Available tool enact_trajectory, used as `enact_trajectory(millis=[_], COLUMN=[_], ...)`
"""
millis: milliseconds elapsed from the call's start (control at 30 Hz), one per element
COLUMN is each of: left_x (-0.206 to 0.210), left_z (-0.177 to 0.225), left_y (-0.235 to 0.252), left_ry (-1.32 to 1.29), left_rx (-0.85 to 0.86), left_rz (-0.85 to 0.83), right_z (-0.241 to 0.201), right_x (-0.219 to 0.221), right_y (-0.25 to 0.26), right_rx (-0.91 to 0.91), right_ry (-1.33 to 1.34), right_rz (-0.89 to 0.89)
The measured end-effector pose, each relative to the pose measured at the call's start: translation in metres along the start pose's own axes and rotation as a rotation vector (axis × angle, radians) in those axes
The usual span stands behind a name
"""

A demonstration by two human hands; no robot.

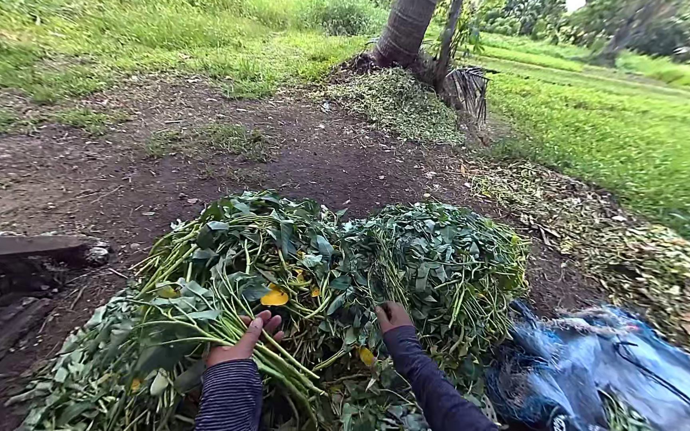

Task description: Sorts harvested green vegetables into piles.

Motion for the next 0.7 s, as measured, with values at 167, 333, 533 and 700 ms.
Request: enact_trajectory(millis=[167,333,533,700], left_x=[0.008,0.013,0.029,0.024], left_z=[-0.015,-0.017,-0.02,-0.012], left_y=[0.009,0.014,-0.008,-0.007], left_ry=[0.068,0.143,0.211,0.214], left_rx=[-0.057,-0.102,-0.157,-0.173], left_rz=[-0.042,-0.153,-0.2,-0.201], right_z=[-0.003,-0.017,-0.013,-0.014], right_x=[0.005,-0.003,0.007,0.003], right_y=[0.076,0.039,0.061,0.052], right_rx=[0.28,0.221,0.237,0.236], right_ry=[-0.129,-0.016,-0.027,-0.103], right_rz=[-0.075,-0.066,-0.056,-0.051])
Point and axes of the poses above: each hand's wrist, its own y-axis towards the middle knuckle, its own x-axis out of the palm, z = x × y, the point moved 1 cm from there along y, towards the middle knuckle, and after that the axes turned 15 degrees about y, right-handed, at the moved point
